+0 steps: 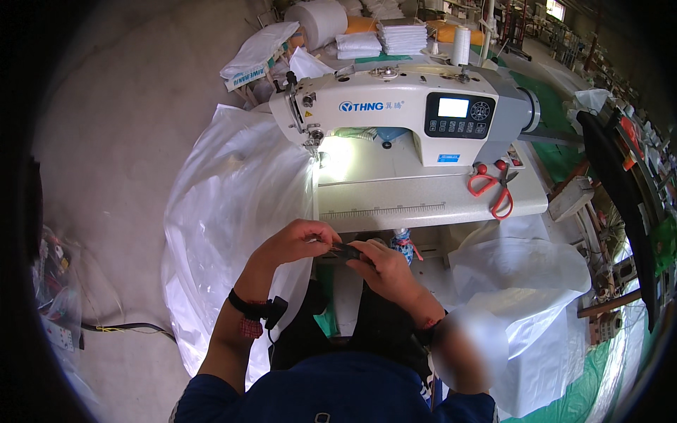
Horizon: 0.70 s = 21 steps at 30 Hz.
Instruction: Sewing large white plastic or synthetic sheets using an industrial sewing machine.
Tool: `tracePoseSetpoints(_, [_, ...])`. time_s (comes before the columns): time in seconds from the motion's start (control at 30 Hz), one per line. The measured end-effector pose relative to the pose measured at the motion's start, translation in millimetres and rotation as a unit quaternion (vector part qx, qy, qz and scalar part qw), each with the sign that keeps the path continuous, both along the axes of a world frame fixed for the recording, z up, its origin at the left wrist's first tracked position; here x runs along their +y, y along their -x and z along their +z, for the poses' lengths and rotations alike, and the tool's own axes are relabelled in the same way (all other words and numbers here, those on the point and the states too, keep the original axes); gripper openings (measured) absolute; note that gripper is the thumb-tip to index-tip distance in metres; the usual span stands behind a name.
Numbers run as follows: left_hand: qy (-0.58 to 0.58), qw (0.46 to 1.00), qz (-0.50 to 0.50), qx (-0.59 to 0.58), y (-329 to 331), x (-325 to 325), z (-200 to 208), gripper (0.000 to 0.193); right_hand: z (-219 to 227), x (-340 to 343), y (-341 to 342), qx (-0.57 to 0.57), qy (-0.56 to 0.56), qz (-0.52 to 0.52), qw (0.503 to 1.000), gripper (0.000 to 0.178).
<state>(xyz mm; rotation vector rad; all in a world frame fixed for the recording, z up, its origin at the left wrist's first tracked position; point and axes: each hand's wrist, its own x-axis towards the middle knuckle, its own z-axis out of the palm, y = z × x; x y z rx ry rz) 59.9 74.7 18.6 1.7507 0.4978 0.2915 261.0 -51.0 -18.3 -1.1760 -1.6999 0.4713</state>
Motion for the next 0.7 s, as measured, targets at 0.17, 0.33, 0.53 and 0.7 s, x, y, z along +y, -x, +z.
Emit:
tracePoseSetpoints(0.17, [0.022,1.000,-0.010,0.014,-0.6,0.5,1.6,0.007,5.9,1.1,-3.4,-0.030,0.019,0.021,0.999,0.029])
tracePoseSetpoints(0.33, [0.037,0.999,-0.003,-0.016,-2.9,-1.3,0.3,0.010,6.1,1.5,-4.2,-0.034,0.002,0.020,0.999,0.026])
tracePoseSetpoints(0.53, [0.048,0.999,-0.025,-0.005,-3.0,0.5,-2.6,0.009,3.6,-1.0,-4.3,-0.020,0.003,0.004,1.000,0.025])
tracePoseSetpoints(0.7, [0.053,0.998,-0.021,-0.008,-5.7,0.1,-3.6,0.009,6.2,-1.8,-6.8,-0.029,0.012,0.000,1.000,0.024])
